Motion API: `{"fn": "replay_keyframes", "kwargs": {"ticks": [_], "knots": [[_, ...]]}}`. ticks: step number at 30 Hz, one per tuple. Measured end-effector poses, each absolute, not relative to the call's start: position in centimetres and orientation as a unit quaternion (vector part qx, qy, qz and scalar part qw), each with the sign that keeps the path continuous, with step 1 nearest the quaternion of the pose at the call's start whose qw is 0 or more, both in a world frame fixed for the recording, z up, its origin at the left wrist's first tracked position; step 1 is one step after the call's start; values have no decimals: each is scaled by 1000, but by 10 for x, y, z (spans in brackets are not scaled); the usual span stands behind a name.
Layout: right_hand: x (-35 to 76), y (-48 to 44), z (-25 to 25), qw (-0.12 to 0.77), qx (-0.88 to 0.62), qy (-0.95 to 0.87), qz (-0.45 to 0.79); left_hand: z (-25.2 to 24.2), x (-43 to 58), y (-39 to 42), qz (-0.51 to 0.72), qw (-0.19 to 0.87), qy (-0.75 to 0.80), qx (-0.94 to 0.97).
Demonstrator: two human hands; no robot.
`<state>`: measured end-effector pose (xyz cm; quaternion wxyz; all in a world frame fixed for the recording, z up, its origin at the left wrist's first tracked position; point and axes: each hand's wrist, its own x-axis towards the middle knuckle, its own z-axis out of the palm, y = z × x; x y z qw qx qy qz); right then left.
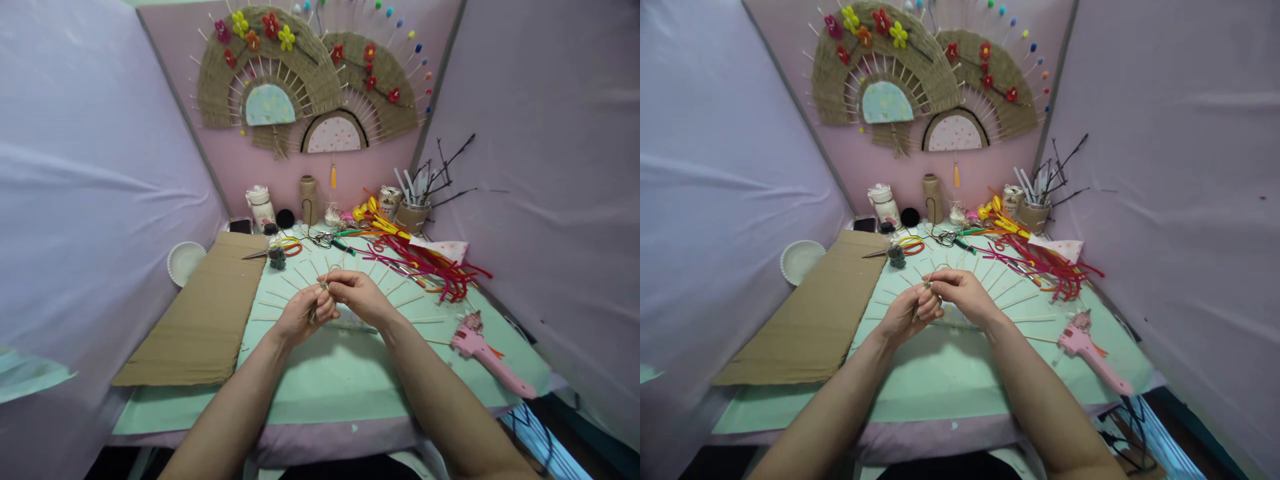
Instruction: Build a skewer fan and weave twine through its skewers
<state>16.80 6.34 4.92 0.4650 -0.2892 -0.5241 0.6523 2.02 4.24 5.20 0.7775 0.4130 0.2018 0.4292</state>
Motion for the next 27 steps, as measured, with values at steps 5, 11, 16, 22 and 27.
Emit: {"fn": "replay_keyframes", "kwargs": {"ticks": [5,11,16,22,27], "knots": [[169,62,52,454,-292,-558,630,53,20,42,399,802,215,389],[173,61,57,453,-288,-615,578,51,16,42,348,827,210,388],[173,62,57,462,-270,-624,570,50,13,43,340,812,236,411],[173,65,57,486,-298,-620,539,48,12,45,387,736,283,478],[172,65,58,483,-302,-621,539,49,12,46,405,662,304,553]]}}
